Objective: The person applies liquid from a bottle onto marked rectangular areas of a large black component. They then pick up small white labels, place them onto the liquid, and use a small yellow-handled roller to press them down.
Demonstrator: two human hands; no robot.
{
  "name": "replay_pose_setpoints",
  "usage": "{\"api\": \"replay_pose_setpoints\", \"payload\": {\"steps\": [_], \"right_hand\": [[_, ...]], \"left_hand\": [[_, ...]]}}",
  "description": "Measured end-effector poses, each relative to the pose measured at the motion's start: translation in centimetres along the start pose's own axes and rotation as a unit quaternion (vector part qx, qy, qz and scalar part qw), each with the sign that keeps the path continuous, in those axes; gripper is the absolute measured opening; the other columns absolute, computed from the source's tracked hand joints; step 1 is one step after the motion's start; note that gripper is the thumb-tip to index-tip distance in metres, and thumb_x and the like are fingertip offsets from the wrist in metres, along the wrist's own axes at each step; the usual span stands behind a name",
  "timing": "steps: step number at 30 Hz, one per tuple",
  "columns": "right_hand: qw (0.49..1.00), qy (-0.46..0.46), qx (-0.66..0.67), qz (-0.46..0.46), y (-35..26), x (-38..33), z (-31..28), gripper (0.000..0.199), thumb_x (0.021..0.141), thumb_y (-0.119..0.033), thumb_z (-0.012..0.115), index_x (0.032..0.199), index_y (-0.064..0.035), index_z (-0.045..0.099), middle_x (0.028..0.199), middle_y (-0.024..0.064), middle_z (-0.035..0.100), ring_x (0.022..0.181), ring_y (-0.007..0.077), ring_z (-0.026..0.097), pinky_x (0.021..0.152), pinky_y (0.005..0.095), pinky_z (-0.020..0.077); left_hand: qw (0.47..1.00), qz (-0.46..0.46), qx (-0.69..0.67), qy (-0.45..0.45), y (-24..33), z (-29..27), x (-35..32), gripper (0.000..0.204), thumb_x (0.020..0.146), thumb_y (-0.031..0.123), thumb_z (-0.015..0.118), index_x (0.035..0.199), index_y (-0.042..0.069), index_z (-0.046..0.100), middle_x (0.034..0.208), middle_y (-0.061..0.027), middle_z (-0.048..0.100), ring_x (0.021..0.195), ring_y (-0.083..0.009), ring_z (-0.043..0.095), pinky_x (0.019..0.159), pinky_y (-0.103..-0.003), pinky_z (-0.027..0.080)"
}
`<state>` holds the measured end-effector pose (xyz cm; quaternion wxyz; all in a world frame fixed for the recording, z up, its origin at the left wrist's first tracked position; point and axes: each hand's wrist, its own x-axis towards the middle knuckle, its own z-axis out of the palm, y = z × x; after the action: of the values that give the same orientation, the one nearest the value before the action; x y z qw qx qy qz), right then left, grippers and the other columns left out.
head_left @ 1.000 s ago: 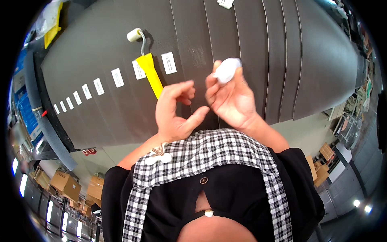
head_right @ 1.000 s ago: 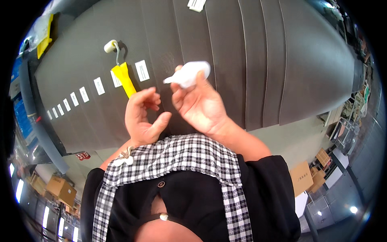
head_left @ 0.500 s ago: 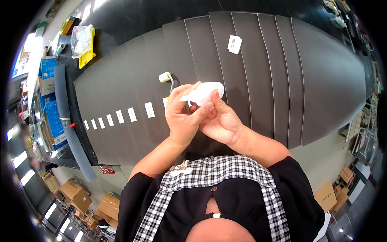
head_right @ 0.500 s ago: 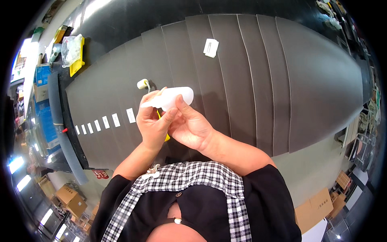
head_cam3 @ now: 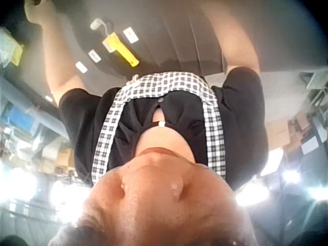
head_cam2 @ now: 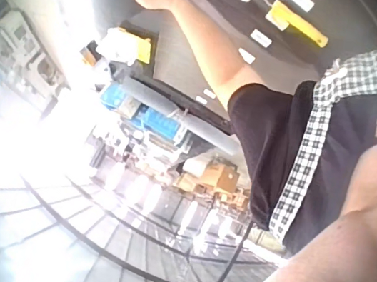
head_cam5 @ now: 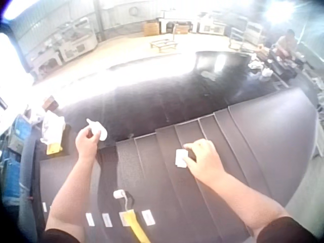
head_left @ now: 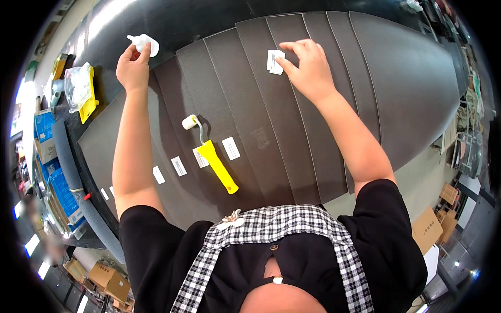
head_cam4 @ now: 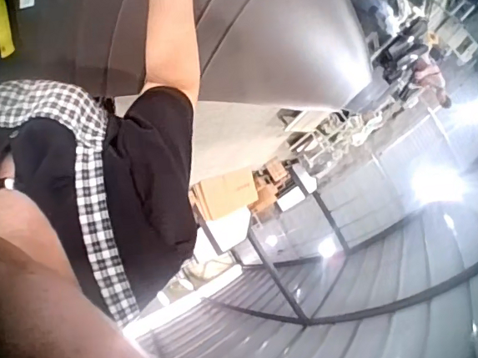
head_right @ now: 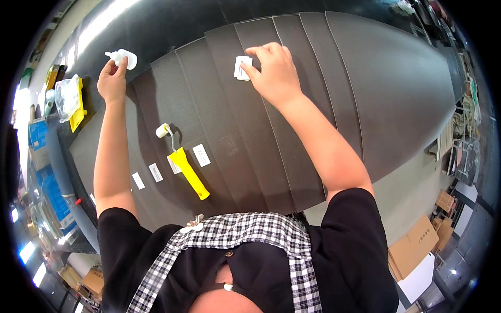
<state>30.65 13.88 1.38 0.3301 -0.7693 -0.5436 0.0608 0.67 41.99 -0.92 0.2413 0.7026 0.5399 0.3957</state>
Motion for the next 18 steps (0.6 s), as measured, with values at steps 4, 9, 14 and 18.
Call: {"api": "replay_pose_setpoints", "payload": {"steps": [4,9,14,18], "right_hand": [[0.998,-0.009,-0.067,-0.006,1.1,0.8,1.0,0.024,0.084,-0.025,0.079,0.105,-0.0138,0.075,0.106,0.0081,0.062,0.108,0.0299,0.057,0.093,0.0415,0.0517],[0.996,-0.064,-0.061,0.001,1.0,1.9,1.1,0.021,0.08,-0.023,0.079,0.097,-0.0115,0.074,0.11,0.0132,0.063,0.111,0.0339,0.059,0.096,0.0437,0.0503],[0.998,-0.032,-0.046,-0.022,-0.2,2.0,0.0,0.023,0.08,-0.02,0.077,0.099,-0.0081,0.072,0.104,0.0159,0.063,0.105,0.0366,0.059,0.096,0.0445,0.0495],[0.994,-0.057,-0.081,-0.048,-0.3,2.5,-0.1,0.021,0.081,-0.018,0.076,0.099,-0.0085,0.07,0.1,0.0155,0.064,0.1,0.0346,0.062,0.091,0.0435,0.0506]], "left_hand": [[0.997,-0.014,0.068,-0.028,-2.4,1.7,0.6,0.042,0.085,0.043,0.08,0.112,0.012,0.077,0.083,0.0039,0.072,0.077,-0.0086,0.065,0.077,-0.026,0.049],[0.992,-0.016,0.112,-0.049,-3.5,1.0,0.7,0.049,0.084,0.05,0.079,0.113,0.01,0.076,0.094,0.001,0.076,0.087,-0.0116,0.07,0.085,-0.027,0.051],[0.99,-0.016,0.118,-0.071,-3.0,0.6,0.6,0.058,0.081,0.052,0.082,0.118,0.008,0.075,0.1,-0.0013,0.076,0.094,-0.0127,0.07,0.088,-0.027,0.052],[0.991,0.023,0.113,-0.07,-3.2,-0.3,0.1,0.059,0.079,0.049,0.085,0.121,0.009,0.074,0.102,-0.0019,0.076,0.096,-0.0139,0.07,0.091,-0.029,0.053]]}}
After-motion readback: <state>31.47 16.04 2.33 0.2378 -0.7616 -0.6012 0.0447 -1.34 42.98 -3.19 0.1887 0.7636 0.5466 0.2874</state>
